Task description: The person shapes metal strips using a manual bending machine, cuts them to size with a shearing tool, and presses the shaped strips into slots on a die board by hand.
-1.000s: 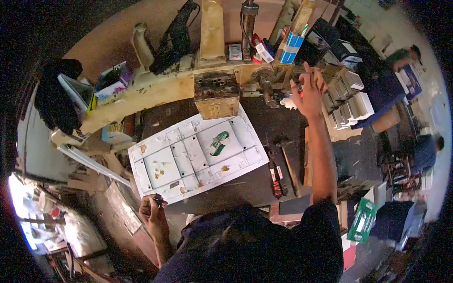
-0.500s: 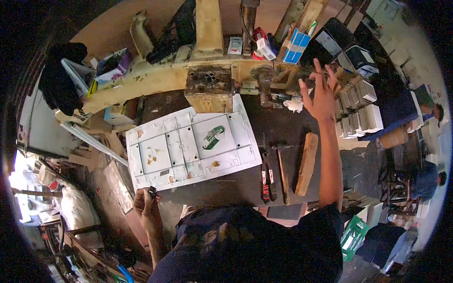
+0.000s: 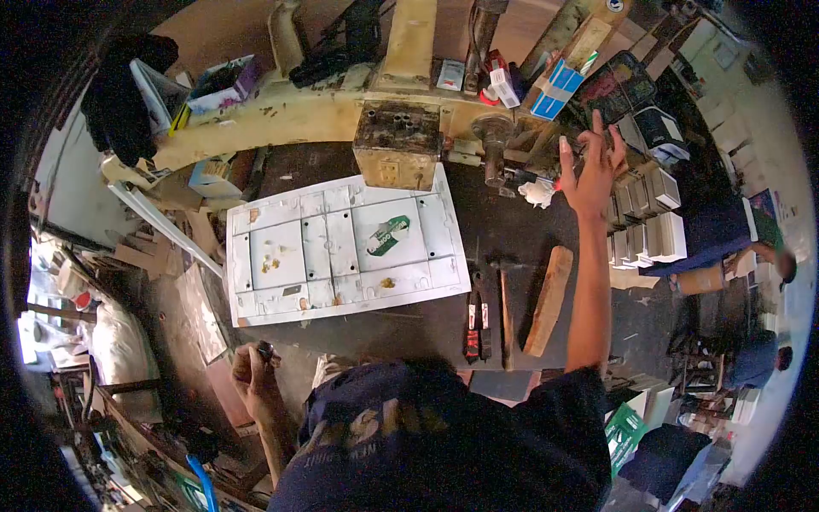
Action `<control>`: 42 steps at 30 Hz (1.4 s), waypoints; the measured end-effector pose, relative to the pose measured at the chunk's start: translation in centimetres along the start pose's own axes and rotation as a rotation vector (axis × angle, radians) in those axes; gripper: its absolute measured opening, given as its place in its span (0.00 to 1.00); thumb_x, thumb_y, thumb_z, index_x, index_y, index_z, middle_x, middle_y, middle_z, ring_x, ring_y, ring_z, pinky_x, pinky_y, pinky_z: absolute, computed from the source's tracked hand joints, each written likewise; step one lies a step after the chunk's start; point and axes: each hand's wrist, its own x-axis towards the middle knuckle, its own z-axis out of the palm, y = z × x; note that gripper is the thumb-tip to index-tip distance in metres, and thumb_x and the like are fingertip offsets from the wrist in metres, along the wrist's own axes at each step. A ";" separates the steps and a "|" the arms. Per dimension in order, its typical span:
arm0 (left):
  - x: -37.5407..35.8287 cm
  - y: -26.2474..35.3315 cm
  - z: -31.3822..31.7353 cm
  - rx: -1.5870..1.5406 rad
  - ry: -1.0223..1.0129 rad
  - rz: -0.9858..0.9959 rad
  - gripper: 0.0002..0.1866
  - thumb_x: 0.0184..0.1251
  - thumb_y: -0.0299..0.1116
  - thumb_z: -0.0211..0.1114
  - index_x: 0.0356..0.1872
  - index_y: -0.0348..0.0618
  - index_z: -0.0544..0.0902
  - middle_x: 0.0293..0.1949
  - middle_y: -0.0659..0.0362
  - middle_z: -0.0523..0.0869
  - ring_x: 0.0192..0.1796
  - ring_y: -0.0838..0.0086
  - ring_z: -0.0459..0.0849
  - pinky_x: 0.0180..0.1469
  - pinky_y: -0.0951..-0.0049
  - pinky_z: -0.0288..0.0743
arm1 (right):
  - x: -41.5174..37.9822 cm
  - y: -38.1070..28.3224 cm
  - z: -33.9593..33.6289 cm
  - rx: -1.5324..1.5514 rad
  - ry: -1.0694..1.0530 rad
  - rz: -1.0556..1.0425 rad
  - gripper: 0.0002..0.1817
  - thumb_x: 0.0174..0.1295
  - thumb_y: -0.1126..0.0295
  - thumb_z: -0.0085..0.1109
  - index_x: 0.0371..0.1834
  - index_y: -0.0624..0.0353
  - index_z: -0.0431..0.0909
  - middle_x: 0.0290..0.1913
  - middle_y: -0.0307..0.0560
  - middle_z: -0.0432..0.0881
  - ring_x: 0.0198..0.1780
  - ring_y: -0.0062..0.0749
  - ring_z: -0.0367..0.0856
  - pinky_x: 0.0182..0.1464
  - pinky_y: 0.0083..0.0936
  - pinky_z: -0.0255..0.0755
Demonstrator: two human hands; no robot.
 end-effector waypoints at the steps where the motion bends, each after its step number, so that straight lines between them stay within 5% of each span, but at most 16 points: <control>1: -0.1 0.1 -0.1 -0.002 0.005 -0.004 0.07 0.74 0.30 0.63 0.40 0.36 0.81 0.35 0.59 0.84 0.35 0.79 0.80 0.41 0.75 0.74 | 0.4 -1.2 -0.9 0.047 0.072 0.015 0.13 0.72 0.60 0.58 0.46 0.58 0.73 0.66 0.51 0.77 0.74 0.47 0.54 0.70 0.45 0.56; 4: -0.5 0.3 0.2 0.051 0.081 -0.002 0.10 0.73 0.32 0.65 0.44 0.34 0.82 0.36 0.59 0.85 0.39 0.78 0.81 0.43 0.76 0.75 | 0.1 -9.5 -4.2 0.244 0.178 0.092 0.11 0.69 0.68 0.59 0.47 0.63 0.74 0.60 0.58 0.79 0.65 0.51 0.69 0.66 0.42 0.60; 6: -0.9 0.7 0.7 0.003 0.155 -0.085 0.11 0.72 0.31 0.65 0.47 0.33 0.82 0.40 0.58 0.84 0.42 0.75 0.82 0.47 0.73 0.77 | -1.2 -19.3 -5.8 0.891 0.007 0.295 0.07 0.65 0.72 0.59 0.44 0.61 0.78 0.45 0.52 0.83 0.48 0.46 0.82 0.55 0.39 0.72; 9: -3.0 1.5 0.7 -0.426 0.001 -0.074 0.19 0.70 0.37 0.68 0.55 0.34 0.80 0.44 0.55 0.82 0.45 0.69 0.82 0.48 0.68 0.79 | -2.3 -30.5 -9.4 1.273 -0.525 -0.070 0.20 0.56 0.71 0.72 0.51 0.63 0.79 0.48 0.53 0.84 0.49 0.43 0.84 0.53 0.33 0.76; 12: -4.3 1.7 -0.1 -0.509 -0.038 0.130 0.24 0.59 0.45 0.77 0.47 0.33 0.86 0.42 0.53 0.84 0.40 0.71 0.81 0.38 0.72 0.76 | -1.9 -36.5 -12.9 1.601 -0.756 -0.234 0.35 0.49 0.63 0.82 0.58 0.63 0.76 0.49 0.53 0.85 0.47 0.42 0.84 0.49 0.31 0.79; 13: -4.4 1.4 -1.5 -0.522 -0.083 0.185 0.25 0.59 0.45 0.77 0.49 0.34 0.85 0.38 0.53 0.84 0.37 0.73 0.80 0.35 0.73 0.75 | -1.6 -37.4 -13.0 1.659 -0.760 -0.372 0.41 0.44 0.61 0.85 0.59 0.67 0.73 0.54 0.58 0.83 0.47 0.35 0.84 0.41 0.26 0.77; 19: -10.2 2.1 -5.6 -0.639 0.146 0.433 0.24 0.56 0.42 0.79 0.46 0.35 0.83 0.40 0.53 0.86 0.34 0.76 0.78 0.35 0.74 0.75 | -4.4 -45.4 -17.2 1.845 -0.985 -0.537 0.38 0.45 0.73 0.84 0.59 0.70 0.72 0.47 0.56 0.87 0.42 0.28 0.85 0.42 0.22 0.78; 22: -14.2 2.1 -8.5 -0.663 0.352 0.529 0.22 0.57 0.39 0.79 0.46 0.36 0.82 0.44 0.51 0.88 0.41 0.71 0.86 0.48 0.69 0.81 | -7.0 -50.1 -19.3 1.969 -1.025 -0.614 0.31 0.46 0.87 0.73 0.58 0.72 0.75 0.43 0.55 0.88 0.42 0.28 0.86 0.45 0.24 0.80; 25: -20.0 1.8 -12.6 -0.660 0.525 0.511 0.23 0.57 0.38 0.79 0.49 0.35 0.82 0.47 0.50 0.88 0.49 0.67 0.87 0.55 0.66 0.81 | -10.2 -54.9 -22.5 1.945 -1.061 -0.793 0.30 0.48 0.89 0.71 0.59 0.73 0.75 0.44 0.55 0.88 0.42 0.29 0.86 0.45 0.23 0.81; 29: -29.2 3.8 -18.1 -0.482 0.773 0.578 0.21 0.72 0.43 0.66 0.51 0.32 0.83 0.52 0.47 0.87 0.53 0.64 0.86 0.58 0.63 0.80 | -15.8 -61.5 -29.7 2.010 -1.249 -0.892 0.30 0.49 0.91 0.69 0.59 0.74 0.74 0.43 0.55 0.88 0.42 0.28 0.86 0.46 0.22 0.81; 31: -34.0 4.3 -19.5 -0.517 0.998 0.626 0.28 0.72 0.52 0.63 0.50 0.30 0.82 0.51 0.50 0.86 0.52 0.67 0.85 0.58 0.68 0.77 | -19.0 -64.6 -33.4 2.044 -1.325 -0.995 0.27 0.49 0.91 0.69 0.55 0.74 0.75 0.44 0.57 0.87 0.43 0.29 0.86 0.47 0.24 0.81; 33: -40.0 2.4 -20.5 -0.080 1.714 0.237 0.20 0.74 0.45 0.63 0.50 0.34 0.81 0.47 0.54 0.85 0.47 0.70 0.84 0.57 0.71 0.75 | -22.2 -67.2 -37.2 2.165 -1.266 -0.968 0.22 0.48 0.86 0.75 0.47 0.70 0.78 0.42 0.53 0.88 0.43 0.30 0.88 0.45 0.24 0.81; 35: -44.6 -1.4 -20.0 0.018 2.157 -0.041 0.14 0.74 0.37 0.62 0.47 0.36 0.79 0.45 0.55 0.82 0.46 0.73 0.79 0.53 0.71 0.75 | -24.3 -69.0 -40.3 2.187 -1.375 -1.020 0.20 0.49 0.86 0.75 0.44 0.69 0.78 0.39 0.52 0.87 0.43 0.34 0.88 0.47 0.26 0.81; 37: -48.0 -5.4 -18.6 0.304 2.335 -0.460 0.09 0.70 0.32 0.65 0.41 0.37 0.77 0.55 0.50 0.76 0.51 0.66 0.77 0.52 0.70 0.73 | -26.7 -70.9 -42.9 2.226 -1.360 -1.202 0.17 0.49 0.86 0.74 0.42 0.68 0.79 0.39 0.54 0.87 0.43 0.38 0.88 0.49 0.29 0.81; 39: -49.4 -9.1 -17.1 0.254 2.430 -0.531 0.12 0.67 0.34 0.68 0.44 0.41 0.77 0.64 0.40 0.69 0.66 0.51 0.65 0.61 0.59 0.69 | -27.9 -72.2 -45.6 2.130 -1.364 -1.417 0.13 0.51 0.87 0.71 0.40 0.68 0.82 0.39 0.54 0.87 0.42 0.38 0.88 0.48 0.28 0.81; 42: -49.5 -10.1 -15.6 0.398 2.449 -0.684 0.13 0.67 0.36 0.69 0.45 0.42 0.78 0.66 0.39 0.66 0.66 0.53 0.65 0.59 0.61 0.76 | -30.0 -73.1 -48.0 2.028 -1.571 -1.588 0.15 0.53 0.90 0.67 0.45 0.71 0.82 0.42 0.55 0.85 0.42 0.31 0.86 0.48 0.23 0.81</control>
